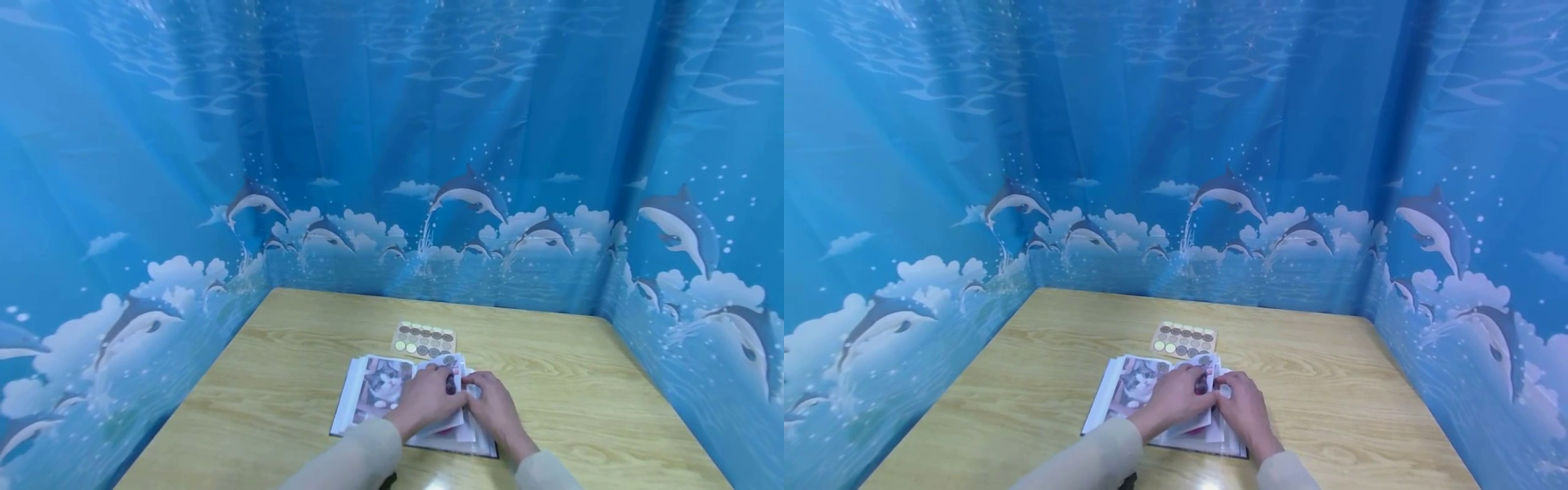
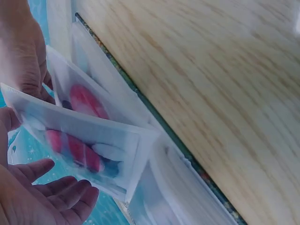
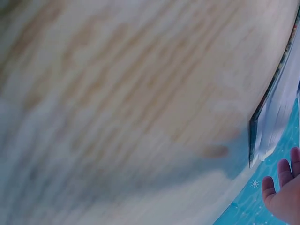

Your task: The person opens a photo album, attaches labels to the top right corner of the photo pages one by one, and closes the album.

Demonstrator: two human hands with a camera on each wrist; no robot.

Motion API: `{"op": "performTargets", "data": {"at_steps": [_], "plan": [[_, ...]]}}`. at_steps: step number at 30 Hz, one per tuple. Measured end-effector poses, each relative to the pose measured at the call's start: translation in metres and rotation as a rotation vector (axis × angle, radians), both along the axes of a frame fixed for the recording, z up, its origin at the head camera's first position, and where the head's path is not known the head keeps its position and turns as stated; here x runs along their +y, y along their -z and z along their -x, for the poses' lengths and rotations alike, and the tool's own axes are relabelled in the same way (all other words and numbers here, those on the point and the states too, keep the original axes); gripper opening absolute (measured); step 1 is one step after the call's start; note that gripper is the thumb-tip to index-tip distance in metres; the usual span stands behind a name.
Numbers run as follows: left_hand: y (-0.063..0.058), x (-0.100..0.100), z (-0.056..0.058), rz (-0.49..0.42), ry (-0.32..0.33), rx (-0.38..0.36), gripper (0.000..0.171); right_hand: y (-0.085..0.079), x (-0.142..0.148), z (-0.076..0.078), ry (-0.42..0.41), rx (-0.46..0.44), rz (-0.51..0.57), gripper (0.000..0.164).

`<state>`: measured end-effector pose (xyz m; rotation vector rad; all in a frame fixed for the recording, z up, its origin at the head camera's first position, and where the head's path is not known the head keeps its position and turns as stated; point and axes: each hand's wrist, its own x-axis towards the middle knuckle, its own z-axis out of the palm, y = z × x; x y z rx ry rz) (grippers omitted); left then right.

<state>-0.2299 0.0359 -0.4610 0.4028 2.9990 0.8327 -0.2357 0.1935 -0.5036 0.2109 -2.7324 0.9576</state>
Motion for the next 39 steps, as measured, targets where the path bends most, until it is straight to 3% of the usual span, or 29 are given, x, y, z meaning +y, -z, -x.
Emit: {"op": "performTargets", "data": {"at_steps": [5,13,21,27,31,39], "plan": [[-0.004,-0.004,0.001,-0.043,-0.018,-0.022,0.065,0.003,-0.001,-0.001,-0.023,0.027,-0.119,0.030],[-0.011,-0.010,0.000,-0.070,-0.031,-0.056,0.061,0.008,-0.001,-0.006,-0.090,0.168,-0.359,0.036],[-0.014,-0.020,0.001,-0.116,-0.007,-0.031,0.046,0.012,0.002,-0.008,-0.158,0.209,-0.528,0.039],[-0.018,-0.030,0.000,-0.196,-0.006,-0.066,0.036,0.012,0.003,-0.011,-0.203,0.209,-0.535,0.038],[-0.020,-0.035,-0.002,-0.241,-0.032,-0.109,0.041,0.012,0.003,-0.014,-0.225,0.192,-0.520,0.039],[-0.018,-0.045,-0.003,-0.296,-0.049,-0.123,0.051,0.014,0.003,-0.015,-0.234,0.208,-0.520,0.041]]}}
